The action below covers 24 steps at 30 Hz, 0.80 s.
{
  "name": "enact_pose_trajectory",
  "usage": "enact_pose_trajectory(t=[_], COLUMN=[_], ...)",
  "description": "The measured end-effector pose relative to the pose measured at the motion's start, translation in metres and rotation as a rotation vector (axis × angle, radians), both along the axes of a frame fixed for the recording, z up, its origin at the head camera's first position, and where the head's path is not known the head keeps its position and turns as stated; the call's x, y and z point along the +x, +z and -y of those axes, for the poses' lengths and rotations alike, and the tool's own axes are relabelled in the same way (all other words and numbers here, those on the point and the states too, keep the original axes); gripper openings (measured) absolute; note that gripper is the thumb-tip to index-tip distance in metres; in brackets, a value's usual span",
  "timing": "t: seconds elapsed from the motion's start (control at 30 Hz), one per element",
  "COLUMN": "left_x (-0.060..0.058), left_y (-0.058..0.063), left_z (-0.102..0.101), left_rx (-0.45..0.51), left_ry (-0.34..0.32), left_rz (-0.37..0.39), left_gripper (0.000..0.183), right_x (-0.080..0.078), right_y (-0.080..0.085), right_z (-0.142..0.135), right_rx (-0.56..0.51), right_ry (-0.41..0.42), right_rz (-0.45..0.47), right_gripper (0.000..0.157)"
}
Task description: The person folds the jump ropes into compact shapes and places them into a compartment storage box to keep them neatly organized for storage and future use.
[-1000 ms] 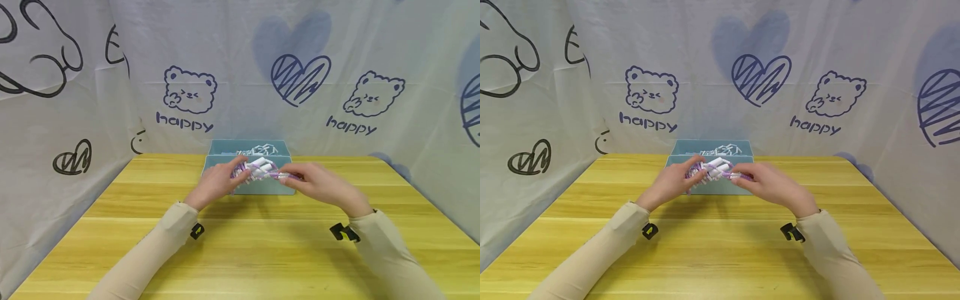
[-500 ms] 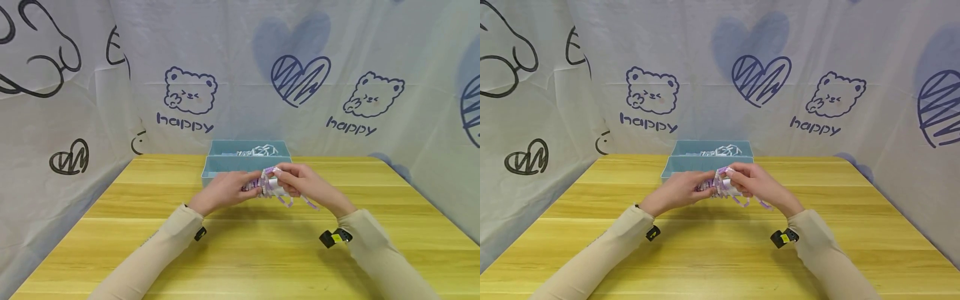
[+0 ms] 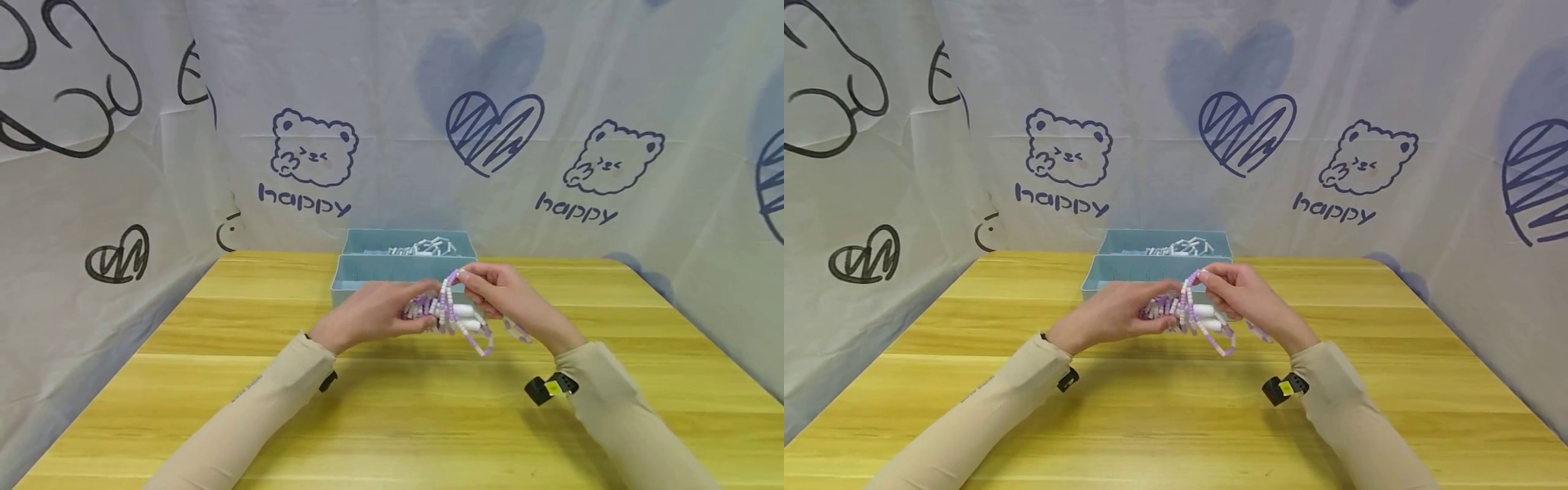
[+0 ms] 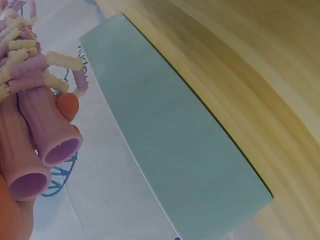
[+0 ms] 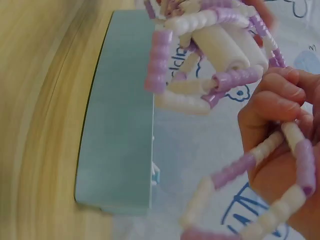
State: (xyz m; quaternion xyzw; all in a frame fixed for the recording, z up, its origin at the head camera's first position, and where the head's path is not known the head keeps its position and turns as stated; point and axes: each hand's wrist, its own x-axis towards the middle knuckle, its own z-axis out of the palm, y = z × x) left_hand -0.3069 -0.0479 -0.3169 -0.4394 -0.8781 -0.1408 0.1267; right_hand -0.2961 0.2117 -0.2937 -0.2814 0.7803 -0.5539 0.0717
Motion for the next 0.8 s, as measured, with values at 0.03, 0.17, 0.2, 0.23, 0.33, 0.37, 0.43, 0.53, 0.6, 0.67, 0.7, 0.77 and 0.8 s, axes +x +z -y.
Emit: enact_pose_trajectory(t=[0.03, 0.17, 0.2, 0.23, 0.33, 0.37, 0.43, 0.53, 0.6, 0.67, 0.7, 0.77, 0.8], left_x=[0.001, 0.002, 0.002, 0.002, 0.003, 0.003, 0.004, 0.006, 0.007, 0.007, 0.007, 0.007, 0.007], left_y=[0.0, 0.0, 0.0, 0.0, 0.0, 0.0, 0.0, 0.001, 0.002, 0.002, 0.002, 0.002, 0.003], left_z=[-0.001, -0.002, -0.003, -0.003, -0.004, -0.004, -0.004, -0.004, -0.004, -0.004, -0.004, -0.005, -0.005], left_rx=[0.003, 0.025, 0.024, 0.026, 0.027, 0.029, 0.041, 0.084, 0.124, 0.179, 0.209, 0.273, 0.307], left_ry=[0.001, -0.047, -0.074, -0.104, -0.176, -0.184, -0.187, -0.167, -0.15, -0.135, -0.128, -0.113, -0.107], left_rz=[0.002, 0.0, -0.008, -0.013, -0.022, -0.012, 0.02, 0.138, 0.246, 0.37, 0.427, 0.523, 0.565], left_gripper=[0.06, 0.066, 0.065, 0.063, 0.054, 0.052, 0.049, 0.049, 0.049, 0.047, 0.046, 0.042, 0.041], right_x=[0.0, 0.001, 0.001, 0.001, -0.001, -0.002, -0.005, -0.011, -0.014, -0.018, -0.019, -0.022, -0.022], right_y=[0.0, 0.0, 0.0, 0.0, 0.0, -0.001, -0.002, -0.006, -0.008, -0.011, -0.012, -0.014, -0.014], right_z=[0.0, 0.001, 0.001, 0.0, -0.002, -0.003, -0.008, -0.019, -0.026, -0.033, -0.036, -0.041, -0.043], right_rx=[0.016, 0.09, 0.108, 0.125, 0.166, 0.172, 0.177, 0.164, 0.155, 0.146, 0.146, 0.144, 0.141], right_ry=[-0.012, -0.056, -0.064, -0.073, -0.095, -0.099, -0.103, -0.094, -0.083, -0.071, -0.067, -0.058, -0.053], right_rz=[-0.015, -0.075, -0.087, -0.099, -0.126, -0.129, -0.118, -0.09, -0.071, -0.069, -0.074, -0.077, -0.075], right_gripper=[0.034, 0.03, 0.03, 0.029, 0.029, 0.028, 0.028, 0.03, 0.032, 0.033, 0.033, 0.033, 0.033])
